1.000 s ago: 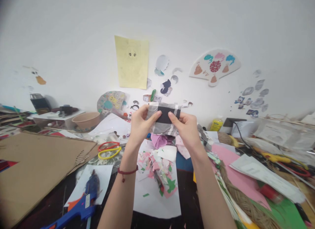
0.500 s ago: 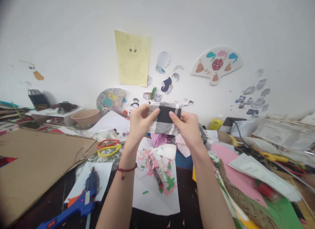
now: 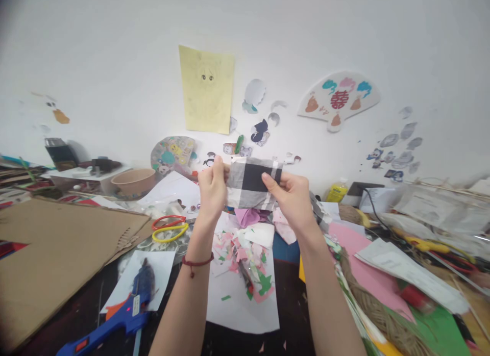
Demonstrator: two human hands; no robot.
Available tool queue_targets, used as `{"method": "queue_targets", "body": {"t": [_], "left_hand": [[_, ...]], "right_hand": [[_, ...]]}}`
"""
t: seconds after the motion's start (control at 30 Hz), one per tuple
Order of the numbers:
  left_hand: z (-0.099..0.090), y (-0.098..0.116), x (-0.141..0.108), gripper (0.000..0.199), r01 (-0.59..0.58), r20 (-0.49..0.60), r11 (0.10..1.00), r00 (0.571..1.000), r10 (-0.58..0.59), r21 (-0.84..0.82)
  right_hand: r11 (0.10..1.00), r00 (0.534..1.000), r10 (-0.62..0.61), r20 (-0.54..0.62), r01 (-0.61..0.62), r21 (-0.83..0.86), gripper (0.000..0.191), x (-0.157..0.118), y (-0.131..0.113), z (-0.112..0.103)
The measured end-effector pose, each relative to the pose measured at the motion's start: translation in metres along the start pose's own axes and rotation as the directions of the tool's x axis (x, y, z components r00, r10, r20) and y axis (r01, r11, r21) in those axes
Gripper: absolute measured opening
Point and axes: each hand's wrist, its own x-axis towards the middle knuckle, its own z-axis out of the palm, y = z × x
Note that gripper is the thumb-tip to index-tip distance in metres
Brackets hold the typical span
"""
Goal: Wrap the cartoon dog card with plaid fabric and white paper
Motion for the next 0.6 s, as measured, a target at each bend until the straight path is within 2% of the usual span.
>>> {"method": "queue_targets", "body": {"t": [0.07, 0.13, 0.23, 0.33, 0.47, 0.53, 0.6], "left_hand": [[-0.006, -0.004, 0.003, 0.038, 0.019, 0.076, 0.998, 0.997, -0.023, 0.056], [-0.012, -0.006, 0.006, 0.017, -0.027, 0.118, 0.992, 0.993, 0.012, 0.123], [-0.013, -0.003, 0.006, 0.025, -0.079, 0.168, 0.997, 0.983, 0.078, -0.001], [-0.005, 0.004, 0.002, 0.032, -0.051, 0.263, 0.98, 0.959, 0.101, -0.19], [0.004, 0.01, -0.004, 0.035, -0.027, 0.179, 0.966, 0.981, 0.075, -0.257], [0.004, 0.011, -0.004, 0.052, -0.012, 0.086, 0.977, 0.996, 0.031, -0.214], [0.002, 0.011, -0.003, 0.063, 0.019, 0.043, 0.983, 0.999, -0.011, -0.183]], "right_hand": [[1.0, 1.0, -0.003, -0.028, 0.003, 0.007, 0.023, 0.001, 0.0, -0.003], [1.0, 0.999, 0.002, -0.051, -0.001, 0.013, 0.024, 0.001, -0.001, -0.004], [1.0, 0.998, 0.022, -0.064, -0.023, -0.006, 0.026, 0.001, -0.002, -0.005], [0.998, 0.998, 0.057, -0.015, -0.057, 0.001, 0.029, 0.0, -0.002, -0.003], [0.997, 0.997, 0.069, 0.042, -0.07, 0.026, 0.027, -0.001, -0.003, 0.0], [0.998, 0.997, 0.061, 0.045, -0.062, 0.02, 0.027, -0.001, -0.004, 0.0], [0.998, 0.998, 0.055, 0.035, -0.055, 0.009, 0.028, -0.002, -0.004, 0.0]]}}
